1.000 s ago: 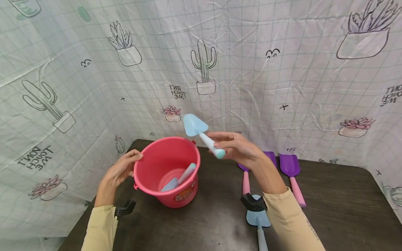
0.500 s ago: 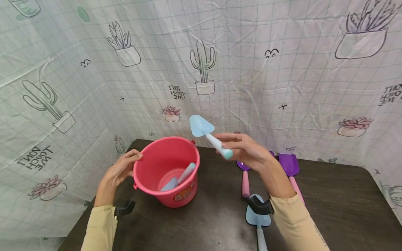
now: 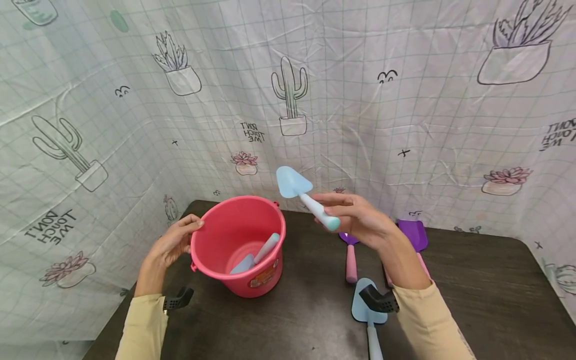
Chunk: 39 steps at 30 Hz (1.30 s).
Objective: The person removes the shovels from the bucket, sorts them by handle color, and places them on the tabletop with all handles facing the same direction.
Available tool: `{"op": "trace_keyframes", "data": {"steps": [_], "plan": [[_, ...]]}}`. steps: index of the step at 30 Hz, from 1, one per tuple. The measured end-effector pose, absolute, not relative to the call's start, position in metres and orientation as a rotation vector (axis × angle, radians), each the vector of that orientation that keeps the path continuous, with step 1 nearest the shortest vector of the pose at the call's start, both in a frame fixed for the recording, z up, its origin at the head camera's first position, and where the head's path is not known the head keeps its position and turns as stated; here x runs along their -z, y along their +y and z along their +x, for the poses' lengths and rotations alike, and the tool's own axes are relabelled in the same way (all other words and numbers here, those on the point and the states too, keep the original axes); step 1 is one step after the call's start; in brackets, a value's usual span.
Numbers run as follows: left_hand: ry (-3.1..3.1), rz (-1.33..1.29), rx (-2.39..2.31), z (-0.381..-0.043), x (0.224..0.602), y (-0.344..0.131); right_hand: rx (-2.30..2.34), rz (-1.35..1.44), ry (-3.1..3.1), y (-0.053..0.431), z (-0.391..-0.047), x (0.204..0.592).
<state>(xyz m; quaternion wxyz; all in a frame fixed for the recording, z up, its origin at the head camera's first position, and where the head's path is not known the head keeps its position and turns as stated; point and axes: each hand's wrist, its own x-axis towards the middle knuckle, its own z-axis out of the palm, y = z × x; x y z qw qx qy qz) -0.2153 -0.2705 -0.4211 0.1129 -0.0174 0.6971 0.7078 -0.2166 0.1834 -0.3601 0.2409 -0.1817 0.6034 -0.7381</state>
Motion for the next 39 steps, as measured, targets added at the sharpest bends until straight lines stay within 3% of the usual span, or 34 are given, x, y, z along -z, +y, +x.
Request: {"op": "trace_keyframes", "data": {"steps": [39], "plan": [[2.016, -0.041, -2.113, -0.214, 0.423, -0.271, 1.993, -0.538, 1.693, 0.218, -0.195, 0.376]]}}
